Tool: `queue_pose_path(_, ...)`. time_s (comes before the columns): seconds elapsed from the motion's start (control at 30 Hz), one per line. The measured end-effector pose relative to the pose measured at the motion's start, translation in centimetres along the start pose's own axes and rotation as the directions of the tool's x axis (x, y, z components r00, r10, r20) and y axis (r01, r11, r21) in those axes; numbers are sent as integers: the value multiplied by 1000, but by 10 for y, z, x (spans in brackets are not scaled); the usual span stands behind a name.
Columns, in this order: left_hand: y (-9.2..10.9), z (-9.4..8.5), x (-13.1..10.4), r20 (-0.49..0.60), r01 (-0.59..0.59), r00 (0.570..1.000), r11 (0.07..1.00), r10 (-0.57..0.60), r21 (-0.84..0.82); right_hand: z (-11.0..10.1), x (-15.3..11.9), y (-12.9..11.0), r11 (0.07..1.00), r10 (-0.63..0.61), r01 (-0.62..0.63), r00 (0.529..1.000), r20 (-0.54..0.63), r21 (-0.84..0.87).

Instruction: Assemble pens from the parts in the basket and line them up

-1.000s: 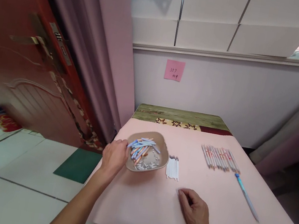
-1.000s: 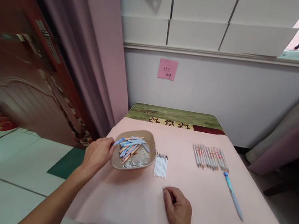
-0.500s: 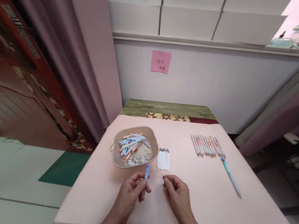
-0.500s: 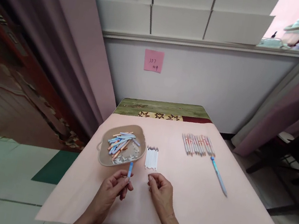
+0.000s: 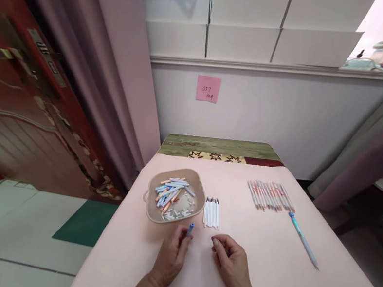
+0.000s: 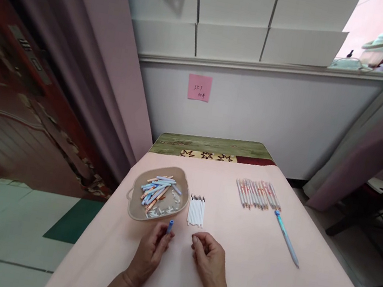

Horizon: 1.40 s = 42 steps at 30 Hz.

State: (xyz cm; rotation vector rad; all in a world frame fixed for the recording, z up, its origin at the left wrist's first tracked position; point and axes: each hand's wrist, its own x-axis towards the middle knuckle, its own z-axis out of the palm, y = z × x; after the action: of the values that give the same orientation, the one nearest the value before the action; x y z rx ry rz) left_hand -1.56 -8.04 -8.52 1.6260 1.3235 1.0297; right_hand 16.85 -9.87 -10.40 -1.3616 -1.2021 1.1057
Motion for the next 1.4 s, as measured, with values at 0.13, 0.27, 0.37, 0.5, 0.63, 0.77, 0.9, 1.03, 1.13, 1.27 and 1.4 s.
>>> queue_pose_path(0.13,-5,1,-5,-26,-6,1000,1000,6,-17,-1,19,-19,927,-239,235,971,22,-292)
queue_pose_path(0.27,-6,-1,-8,-58,11,998,1000,-11,-10,8,48,-34,700,-431,424,892,134,-574)
queue_pose_path(0.37,-9,-2,-9,-95,17,995,1000,-17,-6,18,64,-34,618,-461,460,869,180,-637)
queue_pose_path(0.5,-15,-3,-7,-112,-17,994,1000,18,12,28,67,-32,619,-489,506,847,209,-601)
queue_pose_path(0.63,-17,-3,-8,-85,-56,995,997,60,44,32,58,-35,595,-499,556,822,276,-581)
queue_pose_path(0.77,-20,-3,-10,-63,-111,991,992,115,60,25,54,-41,581,-495,555,822,282,-595)
queue_pose_path(0.9,-26,-3,-11,-51,-172,983,981,177,92,20,71,-64,588,-485,491,850,206,-643)
queue_pose_path(1.03,-27,-3,-10,-50,-267,959,950,278,163,41,104,-100,388,-353,425,888,294,-818)
queue_pose_path(1.13,-24,-3,-10,-40,-361,923,897,383,256,70,126,-114,224,-99,482,876,472,-847)
queue_pose_path(1.27,-24,-2,-11,-8,-401,903,850,429,341,100,146,-106,222,14,540,831,556,-812)
queue_pose_path(1.4,-25,-1,-11,28,-400,908,845,418,355,109,157,-95,217,77,544,818,570,-810)
